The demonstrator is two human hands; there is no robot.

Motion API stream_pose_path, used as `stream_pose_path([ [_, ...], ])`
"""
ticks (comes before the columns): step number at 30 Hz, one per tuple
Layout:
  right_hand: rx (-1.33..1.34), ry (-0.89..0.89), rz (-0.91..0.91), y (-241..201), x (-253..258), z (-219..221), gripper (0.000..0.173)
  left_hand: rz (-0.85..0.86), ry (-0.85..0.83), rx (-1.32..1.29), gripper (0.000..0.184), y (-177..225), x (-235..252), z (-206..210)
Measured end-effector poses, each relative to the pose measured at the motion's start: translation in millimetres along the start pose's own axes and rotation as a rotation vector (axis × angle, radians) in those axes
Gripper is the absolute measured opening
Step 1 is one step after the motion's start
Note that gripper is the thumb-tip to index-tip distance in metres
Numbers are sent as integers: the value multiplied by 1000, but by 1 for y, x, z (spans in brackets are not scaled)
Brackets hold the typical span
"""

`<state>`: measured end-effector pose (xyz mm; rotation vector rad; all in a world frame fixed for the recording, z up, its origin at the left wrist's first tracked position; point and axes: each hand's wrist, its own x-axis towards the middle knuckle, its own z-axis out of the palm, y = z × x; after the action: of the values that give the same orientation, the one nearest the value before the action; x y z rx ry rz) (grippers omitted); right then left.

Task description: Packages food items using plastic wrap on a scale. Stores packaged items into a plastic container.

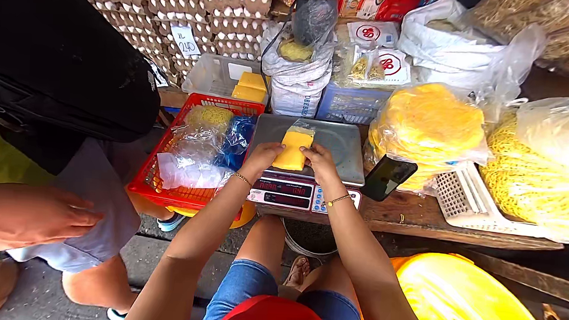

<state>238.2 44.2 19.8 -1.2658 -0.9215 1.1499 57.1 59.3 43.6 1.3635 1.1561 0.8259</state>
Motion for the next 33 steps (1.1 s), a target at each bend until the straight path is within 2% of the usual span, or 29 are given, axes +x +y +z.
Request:
stream_pose_path([
  [4,192,-12,39,-3,-28,-3,51,119,-16,-34,38,-10,-30,7],
  [7,281,-34,61,-8,-47,-11,48,126,34,-140,42,-21,-42,14],
  [9,371,-21,44,-11,-56,-11,45,18,39,-347,51,-25,-55,23],
  [10,421,2,11,-10,-59,-8,44,-42,24,-479,51,-28,-62,30],
  [12,524,63,-65,-9,-69,2,43,-90,-17,-718,40,-34,-79,44],
  [14,578,78,-148,-7,-83,11,44,-51,1,-876,29,-37,-92,56],
  [18,468,-78,-294,1,-109,13,49,24,-13,-1002,35,-35,-103,54],
  [22,404,-291,-368,-23,-124,-12,47,23,-114,-1064,35,-28,-115,35],
  [24,336,-320,-404,-40,-123,-33,49,8,-162,-1104,36,-23,-120,23],
  [26,179,-362,-427,-54,-113,-59,64,-11,-255,-1061,39,-24,-120,8],
  [29,-76,-554,-307,-60,-95,-82,90,-86,-457,-724,35,-19,-113,-16],
  [31,-211,-732,-149,-54,-95,-75,92,-160,-591,-437,29,-4,-107,-23],
  [33,-224,-895,18,-42,-103,-61,80,-222,-693,-224,24,12,-100,-22],
])
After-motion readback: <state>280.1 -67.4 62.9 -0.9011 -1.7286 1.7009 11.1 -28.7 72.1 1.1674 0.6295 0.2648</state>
